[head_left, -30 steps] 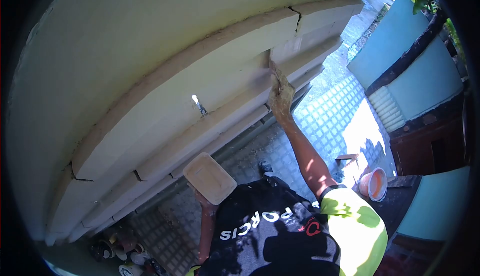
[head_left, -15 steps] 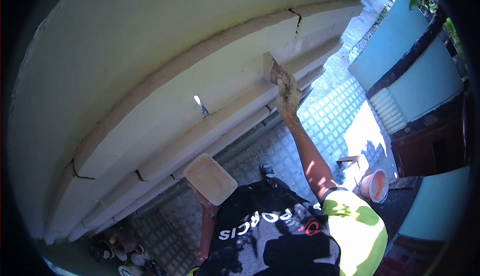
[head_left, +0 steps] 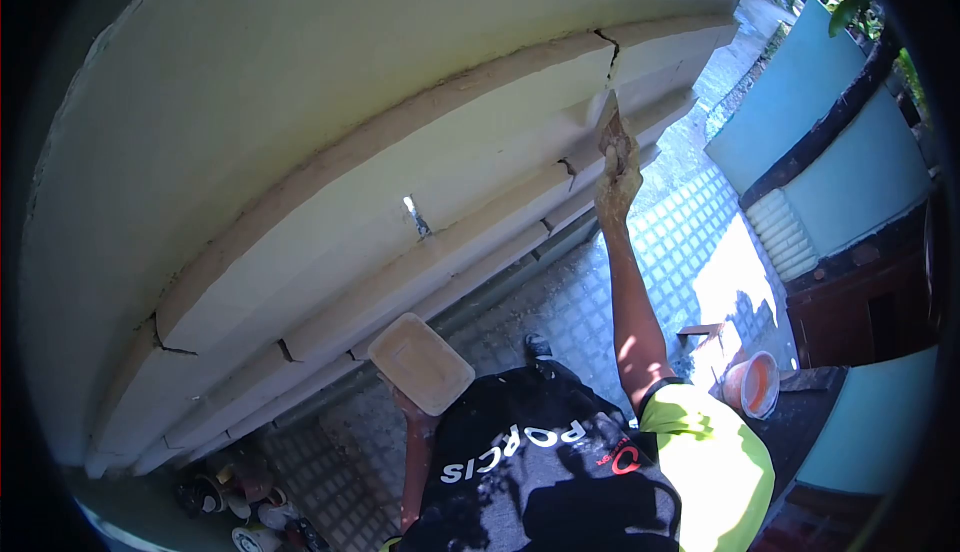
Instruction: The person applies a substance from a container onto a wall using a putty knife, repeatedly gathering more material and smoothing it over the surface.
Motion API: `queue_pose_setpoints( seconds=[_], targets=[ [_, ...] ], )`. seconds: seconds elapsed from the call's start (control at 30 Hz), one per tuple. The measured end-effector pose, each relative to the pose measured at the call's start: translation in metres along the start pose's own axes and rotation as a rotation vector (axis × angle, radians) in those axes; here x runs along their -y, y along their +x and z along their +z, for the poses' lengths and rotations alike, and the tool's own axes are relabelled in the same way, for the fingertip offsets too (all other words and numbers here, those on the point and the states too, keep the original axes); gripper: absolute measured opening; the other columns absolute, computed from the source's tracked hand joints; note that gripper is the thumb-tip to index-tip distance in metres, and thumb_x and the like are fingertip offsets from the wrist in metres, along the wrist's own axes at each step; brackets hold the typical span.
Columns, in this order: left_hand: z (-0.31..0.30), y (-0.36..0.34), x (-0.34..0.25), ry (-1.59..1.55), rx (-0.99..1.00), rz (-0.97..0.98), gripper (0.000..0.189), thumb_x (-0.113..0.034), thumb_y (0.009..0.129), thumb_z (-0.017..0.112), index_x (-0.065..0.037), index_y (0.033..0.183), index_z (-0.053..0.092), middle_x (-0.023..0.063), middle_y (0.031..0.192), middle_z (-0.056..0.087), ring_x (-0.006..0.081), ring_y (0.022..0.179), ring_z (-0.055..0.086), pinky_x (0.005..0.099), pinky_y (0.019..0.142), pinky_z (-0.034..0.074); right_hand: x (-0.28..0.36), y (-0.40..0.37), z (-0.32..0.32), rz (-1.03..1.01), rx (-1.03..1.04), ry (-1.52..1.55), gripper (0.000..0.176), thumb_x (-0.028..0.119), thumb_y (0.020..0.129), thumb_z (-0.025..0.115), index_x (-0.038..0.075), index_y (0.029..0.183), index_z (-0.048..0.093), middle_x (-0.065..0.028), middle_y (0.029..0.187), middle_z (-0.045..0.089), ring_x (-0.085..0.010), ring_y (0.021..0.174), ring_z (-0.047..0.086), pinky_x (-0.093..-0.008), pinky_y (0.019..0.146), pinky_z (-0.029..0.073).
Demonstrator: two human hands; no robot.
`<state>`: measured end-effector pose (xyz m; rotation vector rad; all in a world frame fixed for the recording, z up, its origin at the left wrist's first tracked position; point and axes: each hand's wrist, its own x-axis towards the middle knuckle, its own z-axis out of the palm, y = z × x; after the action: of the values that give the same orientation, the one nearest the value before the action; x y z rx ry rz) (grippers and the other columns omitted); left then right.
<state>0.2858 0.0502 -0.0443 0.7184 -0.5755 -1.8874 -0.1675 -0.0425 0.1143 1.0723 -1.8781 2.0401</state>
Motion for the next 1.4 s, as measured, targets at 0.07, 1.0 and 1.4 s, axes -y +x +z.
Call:
queue_pose_setpoints(
  seconds=[0.07, 1.0, 1.4],
  targets=[
    [0.005, -0.002, -0.001, -0.004, -0.007, 0.012, 0.078, -0.07, 0.095, 0.032, -0.011, 0.146, 0.037, 0.0148, 0.136, 0.054, 0.0347, 0.117, 0.06, 0.0534, 0.095, 0.053, 0.006, 0.011, 0.006, -0.08, 0.003, 0.04, 0.035, 0.014, 0.101, 0.053, 0.001, 0.133, 0.055, -0.016, 0.12, 0.067, -0.0213, 0.109, 0.064, -0.0329, 0.096, 0.047],
    [0.06, 0.027, 0.026, 0.014, 0.108, -0.089, 0.088, -0.072, 0.087, 0.048, -0.008, 0.147, 0.036, 0.0174, 0.137, 0.054, 0.0346, 0.119, 0.059, 0.0527, 0.097, 0.052, 0.02, -0.008, 0.004, -0.101, 0.277, 0.083, 0.042, 0.013, 0.098, 0.053, 0.004, 0.14, 0.053, -0.0139, 0.135, 0.061, -0.0144, 0.107, 0.06, -0.0297, 0.096, 0.044],
    [0.116, 0.063, 0.046, -0.208, 0.167, -0.265, 0.09, -0.079, 0.09, 0.027, -0.015, 0.152, 0.03, 0.0142, 0.147, 0.045, 0.0358, 0.128, 0.053, 0.0578, 0.103, 0.046, 0.003, -0.007, -0.017, 0.133, 0.423, 0.156, 0.036, 0.012, 0.098, 0.059, -0.002, 0.131, 0.057, -0.0064, 0.11, 0.069, -0.0119, 0.099, 0.061, -0.0283, 0.09, 0.048]
  ],
)
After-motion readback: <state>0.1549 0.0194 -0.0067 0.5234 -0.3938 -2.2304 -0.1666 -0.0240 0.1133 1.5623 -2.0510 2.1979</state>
